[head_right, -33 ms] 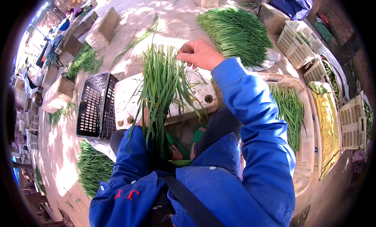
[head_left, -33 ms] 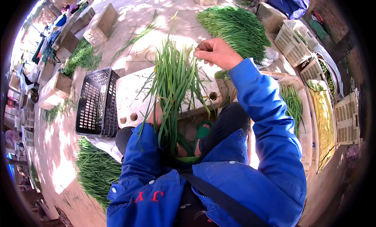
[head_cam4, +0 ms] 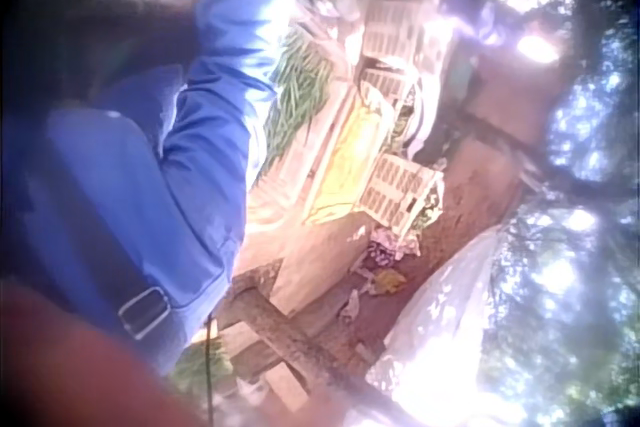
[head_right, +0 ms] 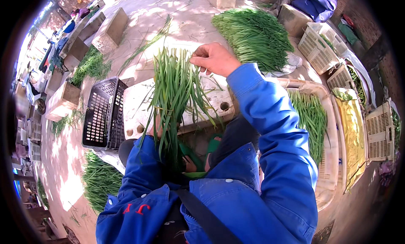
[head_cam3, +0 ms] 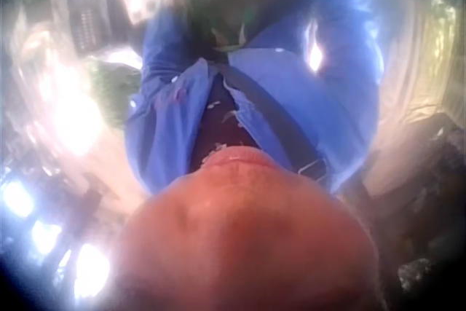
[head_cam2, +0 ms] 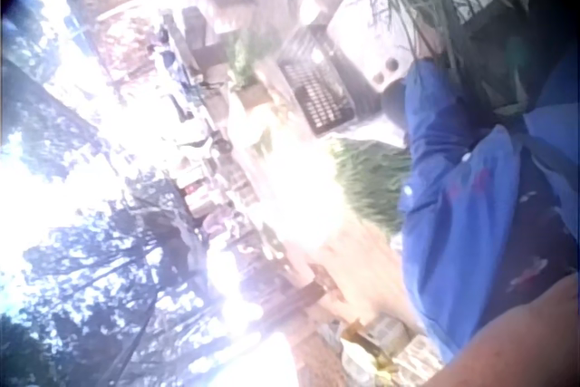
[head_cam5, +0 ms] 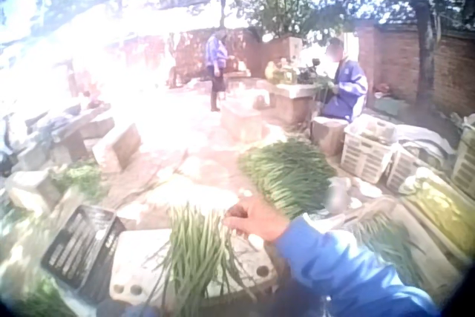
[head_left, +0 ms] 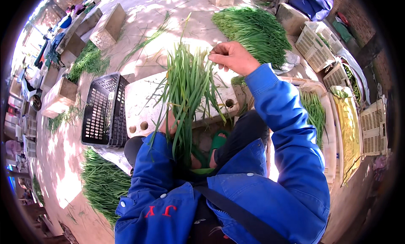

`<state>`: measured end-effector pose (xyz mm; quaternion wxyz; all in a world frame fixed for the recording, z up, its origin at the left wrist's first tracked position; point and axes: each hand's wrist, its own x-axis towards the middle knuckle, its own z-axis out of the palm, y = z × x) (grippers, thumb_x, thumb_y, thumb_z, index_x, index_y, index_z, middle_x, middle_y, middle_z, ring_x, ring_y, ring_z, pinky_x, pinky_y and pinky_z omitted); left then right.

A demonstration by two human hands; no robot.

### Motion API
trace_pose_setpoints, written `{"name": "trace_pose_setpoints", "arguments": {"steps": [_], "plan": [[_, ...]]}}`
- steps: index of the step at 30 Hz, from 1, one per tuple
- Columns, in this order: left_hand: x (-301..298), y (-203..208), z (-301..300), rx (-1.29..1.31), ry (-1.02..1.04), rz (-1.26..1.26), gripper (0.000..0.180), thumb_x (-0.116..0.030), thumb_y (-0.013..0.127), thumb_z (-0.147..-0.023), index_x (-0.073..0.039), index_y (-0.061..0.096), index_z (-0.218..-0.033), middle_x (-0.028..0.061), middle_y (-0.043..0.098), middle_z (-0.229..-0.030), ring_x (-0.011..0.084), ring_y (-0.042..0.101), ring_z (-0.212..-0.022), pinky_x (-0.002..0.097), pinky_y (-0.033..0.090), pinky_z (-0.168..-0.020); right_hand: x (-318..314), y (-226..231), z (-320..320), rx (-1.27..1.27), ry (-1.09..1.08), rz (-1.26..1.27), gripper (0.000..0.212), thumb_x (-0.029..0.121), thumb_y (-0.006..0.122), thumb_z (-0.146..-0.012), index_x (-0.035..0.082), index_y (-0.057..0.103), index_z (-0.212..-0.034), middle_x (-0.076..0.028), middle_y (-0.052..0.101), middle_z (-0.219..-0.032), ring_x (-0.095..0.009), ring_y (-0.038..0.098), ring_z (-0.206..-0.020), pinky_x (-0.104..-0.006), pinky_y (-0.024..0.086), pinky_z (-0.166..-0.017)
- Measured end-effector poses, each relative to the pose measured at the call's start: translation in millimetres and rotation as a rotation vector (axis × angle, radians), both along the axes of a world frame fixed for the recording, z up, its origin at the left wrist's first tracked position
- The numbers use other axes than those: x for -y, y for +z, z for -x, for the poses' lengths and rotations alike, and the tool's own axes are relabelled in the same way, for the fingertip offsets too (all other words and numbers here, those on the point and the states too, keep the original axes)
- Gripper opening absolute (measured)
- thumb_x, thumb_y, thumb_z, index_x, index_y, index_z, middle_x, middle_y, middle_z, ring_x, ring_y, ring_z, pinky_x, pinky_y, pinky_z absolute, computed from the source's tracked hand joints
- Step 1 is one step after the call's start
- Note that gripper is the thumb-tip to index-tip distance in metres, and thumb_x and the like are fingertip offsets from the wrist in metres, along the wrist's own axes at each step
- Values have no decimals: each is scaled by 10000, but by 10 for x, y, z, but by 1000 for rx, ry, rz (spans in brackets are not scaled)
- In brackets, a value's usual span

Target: The person sorts through a bundle of green stalks by hand, removing individual strands and placing them on a white surface, and then places the sorted bundle into a plastic crate.

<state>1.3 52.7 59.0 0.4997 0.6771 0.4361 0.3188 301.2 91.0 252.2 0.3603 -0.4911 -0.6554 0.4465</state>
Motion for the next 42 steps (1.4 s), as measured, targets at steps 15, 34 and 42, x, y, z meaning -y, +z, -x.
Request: {"name": "trace_pose_setpoints", "arguments": {"steps": [15, 34, 42], "plan": [[210, 364, -225, -6, -93, -10, 365, -128, 671, -770, -32, 578, -1109, 75, 637, -990, 190, 584, -912, 348, 479, -777, 150, 55, 192, 767, -87, -763, 267, 271, 686, -755, 47, 666, -900, -54, 545, -894, -282, 468, -965, -366, 419, -858], [194, 180, -191, 103, -69, 95, 414, -106, 698, -689, 12, 585, -1070, 121, 650, -984, 210, 605, -905, 338, 473, -790, -125, 15, 105, -330, -177, 103, 235, 218, 717, -810, 18, 621, -889, -9, 593, -736, -44, 477, -527, -181, 368, -445], [194, 224, -181, 17, -10, 15, 363, -158, 712, -692, -2, 613, -1005, 127, 655, -942, 204, 609, -871, 349, 475, -762, -12, 577, -538, -1151, 12, -160, 182, 144, 549, -933, -29, 555, -990, -40, 518, -865, -65, 441, -683, -170, 411, -572]]}}
